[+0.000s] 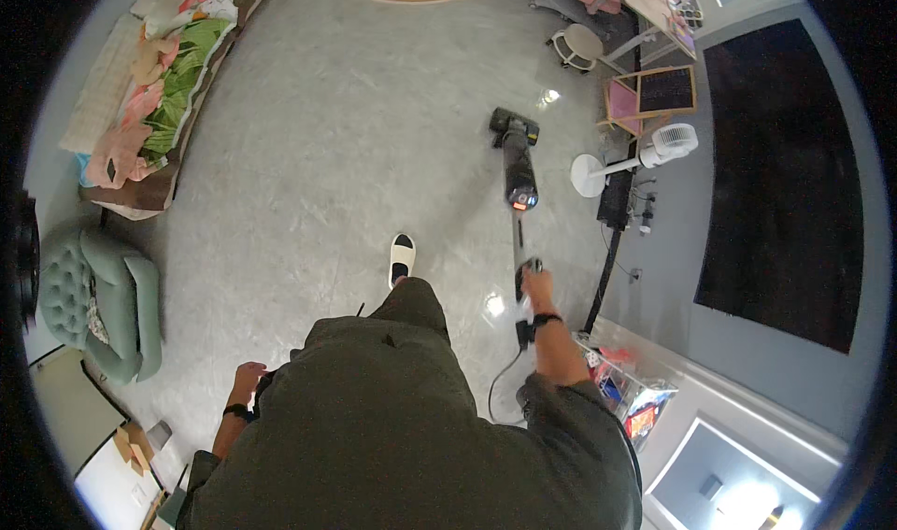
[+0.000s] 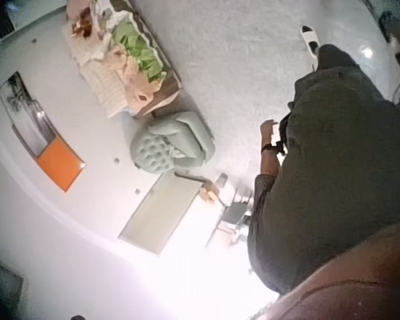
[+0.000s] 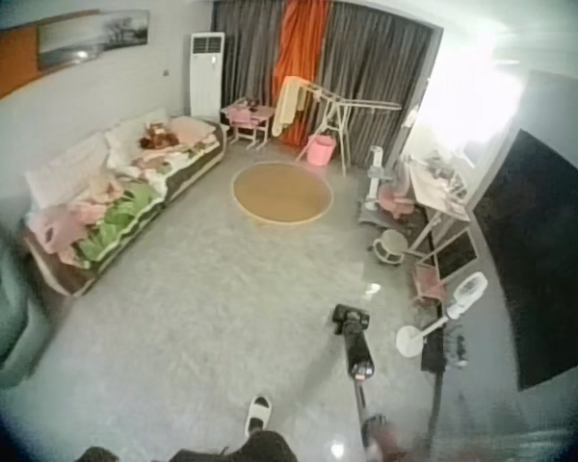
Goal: The person vacuums the floor using a vacuum cleaner.
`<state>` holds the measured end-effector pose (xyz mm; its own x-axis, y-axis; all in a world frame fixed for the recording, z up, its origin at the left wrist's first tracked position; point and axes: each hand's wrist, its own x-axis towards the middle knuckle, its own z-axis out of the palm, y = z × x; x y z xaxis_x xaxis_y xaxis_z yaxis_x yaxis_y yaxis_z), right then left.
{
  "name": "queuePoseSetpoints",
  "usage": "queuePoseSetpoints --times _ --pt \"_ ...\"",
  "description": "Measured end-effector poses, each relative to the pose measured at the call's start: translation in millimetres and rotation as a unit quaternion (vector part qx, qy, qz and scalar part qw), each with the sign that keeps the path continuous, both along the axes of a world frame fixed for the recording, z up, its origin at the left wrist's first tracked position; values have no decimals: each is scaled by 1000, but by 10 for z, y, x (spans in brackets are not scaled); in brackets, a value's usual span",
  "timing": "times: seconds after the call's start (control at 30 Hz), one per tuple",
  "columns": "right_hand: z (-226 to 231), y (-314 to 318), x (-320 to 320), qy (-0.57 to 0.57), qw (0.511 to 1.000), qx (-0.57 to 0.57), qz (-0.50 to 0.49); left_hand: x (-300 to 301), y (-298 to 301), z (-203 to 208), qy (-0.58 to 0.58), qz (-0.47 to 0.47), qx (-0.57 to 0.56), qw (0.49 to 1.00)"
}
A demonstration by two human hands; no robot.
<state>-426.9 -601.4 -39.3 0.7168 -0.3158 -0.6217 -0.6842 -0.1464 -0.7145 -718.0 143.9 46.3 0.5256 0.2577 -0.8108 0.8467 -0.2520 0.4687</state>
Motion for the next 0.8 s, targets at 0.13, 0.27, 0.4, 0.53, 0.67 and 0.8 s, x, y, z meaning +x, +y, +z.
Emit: queuePoseSetpoints --times 0.13,0.27,0.4,0.53,0.67,0.8 --pt "138 240 1533 -44 977 -160 133 -165 159 76 -31 -37 28 998" --pt "390 418 2403 -88 996 -10 28 97 188 361 52 73 22 996" --pt "472 690 2623 -58 998 12 12 186 230 599 99 113 58 987" --pt "316 755 2147 -18 999 27 -33 340 367 535 85 81 35 992" --pt "323 1255 1207 8 1000 11 -19 64 940 112 18 -67 30 997" --pt "623 1652 -37 84 993 -88 4 826 1098 -62 45 -251 54 965"
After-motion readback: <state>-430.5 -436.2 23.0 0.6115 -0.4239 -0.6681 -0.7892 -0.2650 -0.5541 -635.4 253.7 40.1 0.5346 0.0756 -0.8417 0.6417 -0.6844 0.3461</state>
